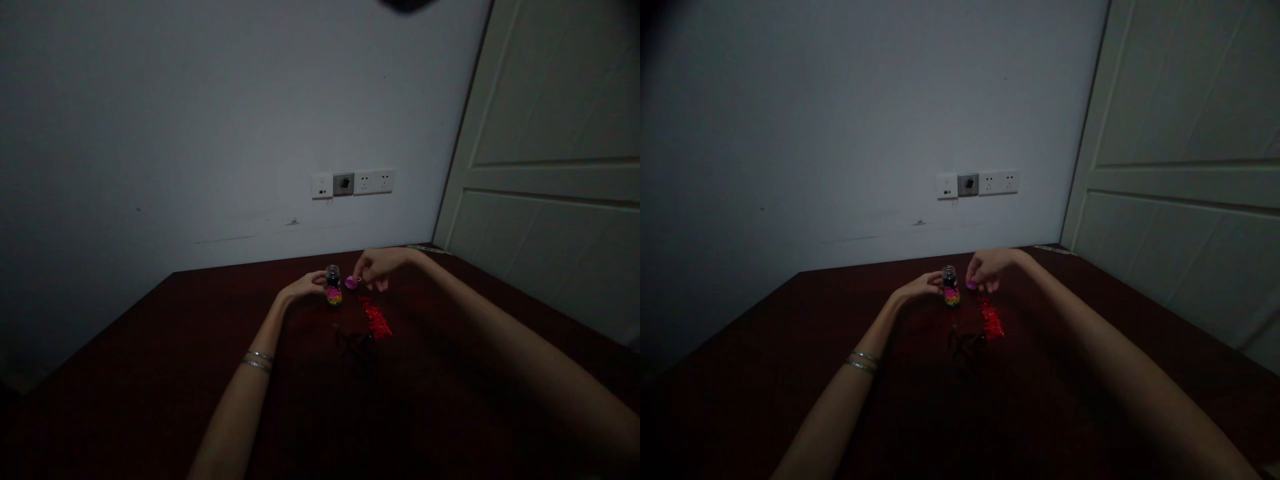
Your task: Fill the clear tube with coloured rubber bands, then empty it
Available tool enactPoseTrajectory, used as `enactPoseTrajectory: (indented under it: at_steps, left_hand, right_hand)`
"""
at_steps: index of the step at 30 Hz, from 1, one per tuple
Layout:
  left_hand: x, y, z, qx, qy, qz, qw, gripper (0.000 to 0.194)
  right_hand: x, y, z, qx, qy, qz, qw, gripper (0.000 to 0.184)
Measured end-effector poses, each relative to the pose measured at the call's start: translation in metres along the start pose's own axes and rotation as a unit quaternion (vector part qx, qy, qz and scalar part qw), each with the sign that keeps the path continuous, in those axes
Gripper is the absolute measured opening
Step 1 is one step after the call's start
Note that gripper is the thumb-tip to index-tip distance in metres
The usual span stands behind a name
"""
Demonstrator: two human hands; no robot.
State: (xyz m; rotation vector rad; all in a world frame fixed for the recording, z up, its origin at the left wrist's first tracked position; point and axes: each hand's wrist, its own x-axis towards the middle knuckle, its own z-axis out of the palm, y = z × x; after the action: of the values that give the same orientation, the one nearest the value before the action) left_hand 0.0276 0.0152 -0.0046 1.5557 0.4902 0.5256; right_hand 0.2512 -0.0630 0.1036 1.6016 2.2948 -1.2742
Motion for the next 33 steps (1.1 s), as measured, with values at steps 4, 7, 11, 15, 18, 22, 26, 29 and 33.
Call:
enactPoseTrajectory:
  at_steps: [4, 7, 11, 15, 18, 22, 26, 29, 33]
  left_hand:
    - [-0.001, -0.013, -0.017, 0.024, 0.024, -0.029, 0.999, 0.060]
    - [-0.002, -0.023, -0.023, 0.024, 0.048, -0.029, 0.998, 0.059]
    - [-0.001, -0.031, -0.023, 0.010, 0.062, -0.018, 0.998, 0.058]
    - [0.000, -0.040, -0.026, -0.001, 0.103, -0.010, 0.995, 0.054]
    - [0.002, -0.046, -0.027, -0.003, 0.132, -0.014, 0.991, 0.052]
    - [0.003, -0.048, -0.027, 0.003, 0.157, -0.018, 0.987, 0.046]
    - [0.003, -0.043, -0.025, 0.038, 0.192, -0.023, 0.980, 0.038]
    - [0.003, -0.037, -0.023, 0.071, 0.246, -0.033, 0.966, 0.029]
    - [0.003, -0.022, -0.021, 0.092, 0.313, -0.027, 0.945, 0.025]
  right_hand:
    - [0.006, 0.023, 0.049, -0.045, 0.052, -0.024, 0.997, 0.040]
    - [0.009, 0.029, 0.080, -0.099, 0.089, -0.089, 0.987, 0.040]
    - [0.012, 0.026, 0.101, -0.146, 0.089, -0.136, 0.976, 0.055]
    - [0.019, 0.026, 0.109, -0.171, 0.094, -0.126, 0.973, 0.051]
    - [0.026, 0.027, 0.110, -0.168, 0.095, -0.118, 0.974, 0.037]
    - [0.028, 0.024, 0.110, -0.153, 0.092, -0.101, 0.979, 0.029]
    - [0.027, 0.017, 0.110, -0.154, 0.091, -0.089, 0.980, 0.024]
    - [0.029, 0.015, 0.110, -0.159, 0.096, -0.096, 0.978, 0.021]
    - [0.034, 0.019, 0.108, -0.099, 0.085, -0.102, 0.986, 0.021]
